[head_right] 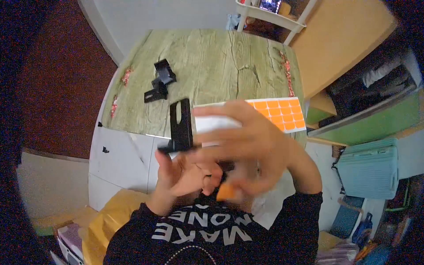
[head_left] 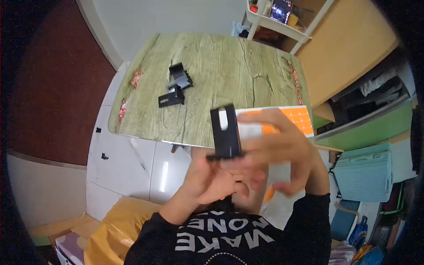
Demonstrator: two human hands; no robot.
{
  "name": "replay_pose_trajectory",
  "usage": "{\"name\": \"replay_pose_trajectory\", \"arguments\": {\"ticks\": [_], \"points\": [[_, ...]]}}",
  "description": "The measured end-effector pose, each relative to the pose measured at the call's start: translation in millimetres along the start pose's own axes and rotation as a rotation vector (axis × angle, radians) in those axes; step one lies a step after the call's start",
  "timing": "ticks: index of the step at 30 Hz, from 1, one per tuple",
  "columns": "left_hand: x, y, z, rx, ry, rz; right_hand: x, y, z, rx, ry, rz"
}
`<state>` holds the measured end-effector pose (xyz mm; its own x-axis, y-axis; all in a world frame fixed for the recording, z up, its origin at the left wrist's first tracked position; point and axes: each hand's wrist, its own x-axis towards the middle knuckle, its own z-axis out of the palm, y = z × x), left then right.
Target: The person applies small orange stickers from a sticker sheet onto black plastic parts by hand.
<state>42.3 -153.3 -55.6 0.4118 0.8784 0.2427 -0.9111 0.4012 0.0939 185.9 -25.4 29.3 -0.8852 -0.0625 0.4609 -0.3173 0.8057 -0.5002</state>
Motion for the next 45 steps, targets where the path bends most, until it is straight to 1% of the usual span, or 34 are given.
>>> {"name": "replay_pose_trajectory", "arguments": {"ticks": [2, 4, 5, 9, 11, 12, 14, 15, 19, 20, 24, 25, 29, 30, 34, 35, 39, 40, 44, 45], "points": [[7, -16, -5, 0.001, -0.12, 0.063, -10, -22, 3, -0.03, 0.005, 0.027], [11, -28, -8, 0.008, -0.239, 0.126, -20, -32, 0, -0.129, -0.01, 0.047], [10, -31, -6, 0.0, -0.232, 0.125, -24, -33, 1, -0.122, -0.009, 0.054], [6, -30, 8, 0.207, 0.022, 0.222, -32, -34, 5, -0.123, -0.026, 0.086], [2, -20, -1, 0.072, 0.076, 0.123, -33, -31, 4, -0.108, 0.008, 0.093], [1, -13, -1, 0.066, 0.085, 0.123, -33, -30, 3, -0.1, 0.041, 0.098], [1, 1, 2, 0.261, 0.228, 0.19, -33, -29, 3, -0.082, 0.11, 0.112], [0, 3, 3, 0.251, 0.242, 0.188, -35, -31, 6, -0.068, 0.11, 0.122], [-2, 3, 6, 0.392, 0.258, 0.332, -37, -41, 19, -0.121, 0.508, 0.097], [-2, 2, 3, 0.382, 0.268, 0.328, -35, -44, 22, -0.113, 0.506, 0.11], [-2, -7, -8, 0.411, 0.175, 0.298, -17, -60, 35, -0.558, 0.369, 0.022], [0, -8, -9, 0.404, 0.179, 0.296, -17, -61, 40, -0.555, 0.366, 0.028], [3, -14, -7, 0.382, -0.05, 0.347, -21, -61, 61, -0.662, 0.504, 0.023], [2, -15, -5, 0.378, -0.046, 0.348, -22, -61, 60, -0.658, 0.501, 0.026], [-8, -16, 5, 0.74, 0.218, 0.226, -25, -62, 52, -0.727, 0.4, -0.147], [-8, -16, 4, 0.737, 0.218, 0.224, -25, -66, 52, -0.728, 0.399, -0.144], [-1, -9, -7, 0.822, -0.048, 0.275, -22, -87, 61, -0.624, 0.481, 0.238], [0, -10, -7, 0.821, -0.047, 0.276, -22, -87, 61, -0.623, 0.48, 0.238], [2, -12, -6, 0.373, -0.165, 0.258, -23, -76, 58, -0.624, 0.487, 0.06], [3, -12, -6, 0.373, -0.165, 0.258, -24, -74, 57, -0.624, 0.487, 0.061]]}}
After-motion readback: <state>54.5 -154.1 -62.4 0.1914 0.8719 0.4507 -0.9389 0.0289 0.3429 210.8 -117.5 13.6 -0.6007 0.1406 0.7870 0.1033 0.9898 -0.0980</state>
